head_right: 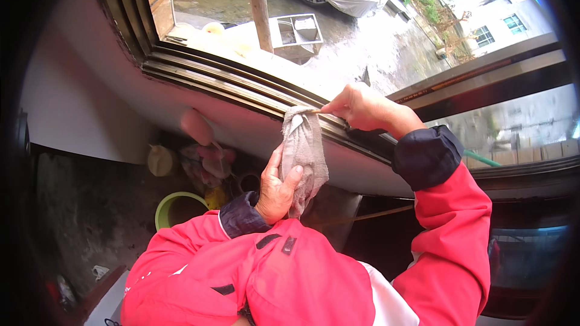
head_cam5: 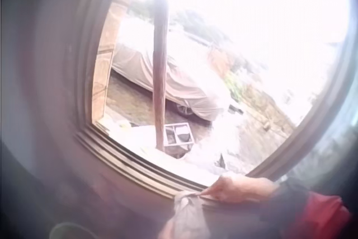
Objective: The person cleans the interior window frame using a cloth and a thin wooden stick. They repeatedly wipe the frame and use the stick to scrape or reach into crevices, alternating between wiping and scraping motions throughout the clip.
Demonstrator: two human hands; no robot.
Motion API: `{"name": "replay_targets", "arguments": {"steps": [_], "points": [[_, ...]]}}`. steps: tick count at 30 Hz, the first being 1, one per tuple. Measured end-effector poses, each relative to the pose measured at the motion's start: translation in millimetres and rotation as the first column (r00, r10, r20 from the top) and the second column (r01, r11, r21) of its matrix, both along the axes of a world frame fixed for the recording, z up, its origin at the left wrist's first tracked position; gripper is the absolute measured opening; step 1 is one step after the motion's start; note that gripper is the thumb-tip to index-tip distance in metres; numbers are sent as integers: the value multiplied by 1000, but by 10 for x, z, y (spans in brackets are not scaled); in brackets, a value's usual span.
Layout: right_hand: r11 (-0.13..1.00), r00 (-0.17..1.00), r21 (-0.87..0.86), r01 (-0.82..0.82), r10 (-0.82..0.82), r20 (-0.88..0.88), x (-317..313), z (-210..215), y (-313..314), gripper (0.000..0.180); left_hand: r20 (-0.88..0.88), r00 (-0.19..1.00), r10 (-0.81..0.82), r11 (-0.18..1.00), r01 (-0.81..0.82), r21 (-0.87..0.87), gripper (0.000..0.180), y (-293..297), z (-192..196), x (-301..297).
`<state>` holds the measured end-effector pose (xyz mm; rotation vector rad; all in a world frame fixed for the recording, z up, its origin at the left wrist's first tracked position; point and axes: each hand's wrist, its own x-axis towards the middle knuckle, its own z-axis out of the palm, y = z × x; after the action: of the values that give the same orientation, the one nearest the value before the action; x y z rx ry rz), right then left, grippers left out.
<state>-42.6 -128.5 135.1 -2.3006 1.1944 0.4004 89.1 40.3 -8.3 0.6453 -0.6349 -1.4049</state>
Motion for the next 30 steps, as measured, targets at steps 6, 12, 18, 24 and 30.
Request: {"name": "replay_targets", "arguments": {"steps": [6, 12, 18, 24, 30], "points": [[993, 966, 14, -119, 113, 232, 381, -287, -274, 26, 99, 982, 164, 986, -164, -5, 50, -90, -92, 293], [975, 929, -20, -221, 217, 299, 885, -469, -601, 25, 110, 952, 284, 958, -285, -8, 50, -250, -215, 624], [987, 901, -58, -149, 160, 403, 1402, -777, -725, 23, 203, 877, 436, 898, -439, -32, 45, -524, -217, 944], [990, 878, -97, -103, 137, 459, 1444, -748, -548, 24, 153, 887, 435, 899, -437, -19, 43, -543, -212, 1138], [968, 964, 248, 36, -99, 246, 817, 12, -213, 21, 5, 839, 545, 838, -545, 21, 37, -84, -282, 1314]]}}
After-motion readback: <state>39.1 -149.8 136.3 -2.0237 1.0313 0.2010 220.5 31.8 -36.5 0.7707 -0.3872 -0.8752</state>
